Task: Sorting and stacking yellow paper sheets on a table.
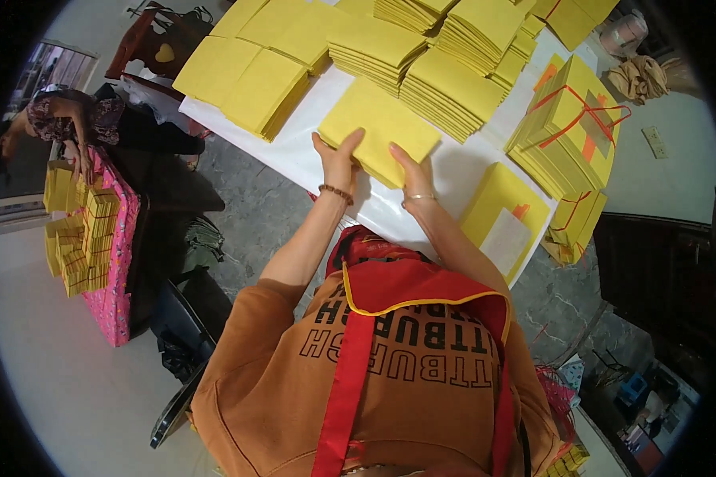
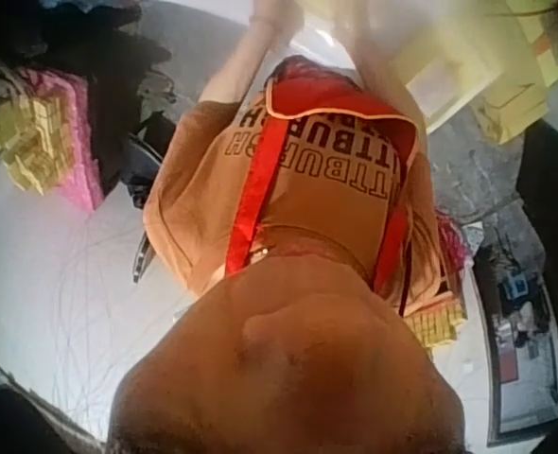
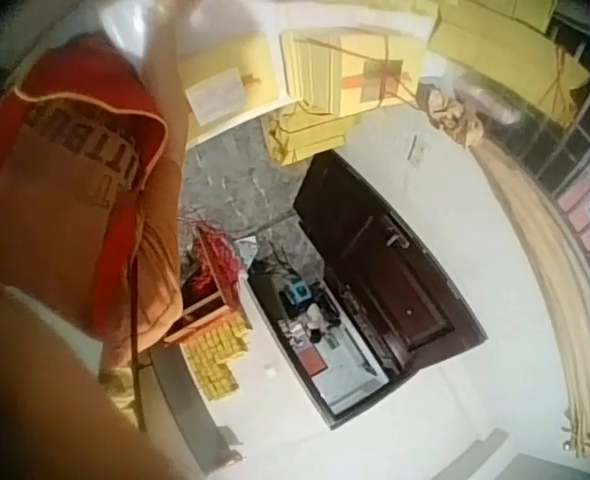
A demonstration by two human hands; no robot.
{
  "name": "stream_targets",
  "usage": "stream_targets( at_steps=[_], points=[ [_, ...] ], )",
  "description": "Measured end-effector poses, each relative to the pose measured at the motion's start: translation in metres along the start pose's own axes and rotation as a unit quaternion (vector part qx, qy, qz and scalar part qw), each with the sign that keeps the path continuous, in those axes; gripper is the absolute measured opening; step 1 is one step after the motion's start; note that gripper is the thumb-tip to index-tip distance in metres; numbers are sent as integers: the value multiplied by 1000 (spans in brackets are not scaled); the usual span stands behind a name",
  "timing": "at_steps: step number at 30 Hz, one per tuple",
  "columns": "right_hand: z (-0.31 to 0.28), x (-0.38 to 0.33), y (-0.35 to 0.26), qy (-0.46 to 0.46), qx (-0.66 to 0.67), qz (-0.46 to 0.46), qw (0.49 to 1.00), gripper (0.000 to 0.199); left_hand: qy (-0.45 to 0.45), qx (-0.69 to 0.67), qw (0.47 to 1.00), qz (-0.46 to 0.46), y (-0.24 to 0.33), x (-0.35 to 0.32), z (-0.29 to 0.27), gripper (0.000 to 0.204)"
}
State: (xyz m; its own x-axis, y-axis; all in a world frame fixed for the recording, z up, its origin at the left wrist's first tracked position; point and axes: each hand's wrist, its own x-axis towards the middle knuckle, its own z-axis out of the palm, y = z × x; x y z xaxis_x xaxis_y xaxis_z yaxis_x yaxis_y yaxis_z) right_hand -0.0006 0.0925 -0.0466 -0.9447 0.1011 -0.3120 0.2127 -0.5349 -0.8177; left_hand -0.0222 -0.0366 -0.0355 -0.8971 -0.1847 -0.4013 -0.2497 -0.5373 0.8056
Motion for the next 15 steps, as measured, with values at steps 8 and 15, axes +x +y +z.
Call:
stream_targets(
  at_steps=[8,15],
  points=[
    [23,39,-3,-56,-142,120,981,95,103,-97,981,133,10,97,-6,90],
    [35,36,-4,-97,-163,55,980,99,110,-80,981,136,9,110,8,90]
  ],
)
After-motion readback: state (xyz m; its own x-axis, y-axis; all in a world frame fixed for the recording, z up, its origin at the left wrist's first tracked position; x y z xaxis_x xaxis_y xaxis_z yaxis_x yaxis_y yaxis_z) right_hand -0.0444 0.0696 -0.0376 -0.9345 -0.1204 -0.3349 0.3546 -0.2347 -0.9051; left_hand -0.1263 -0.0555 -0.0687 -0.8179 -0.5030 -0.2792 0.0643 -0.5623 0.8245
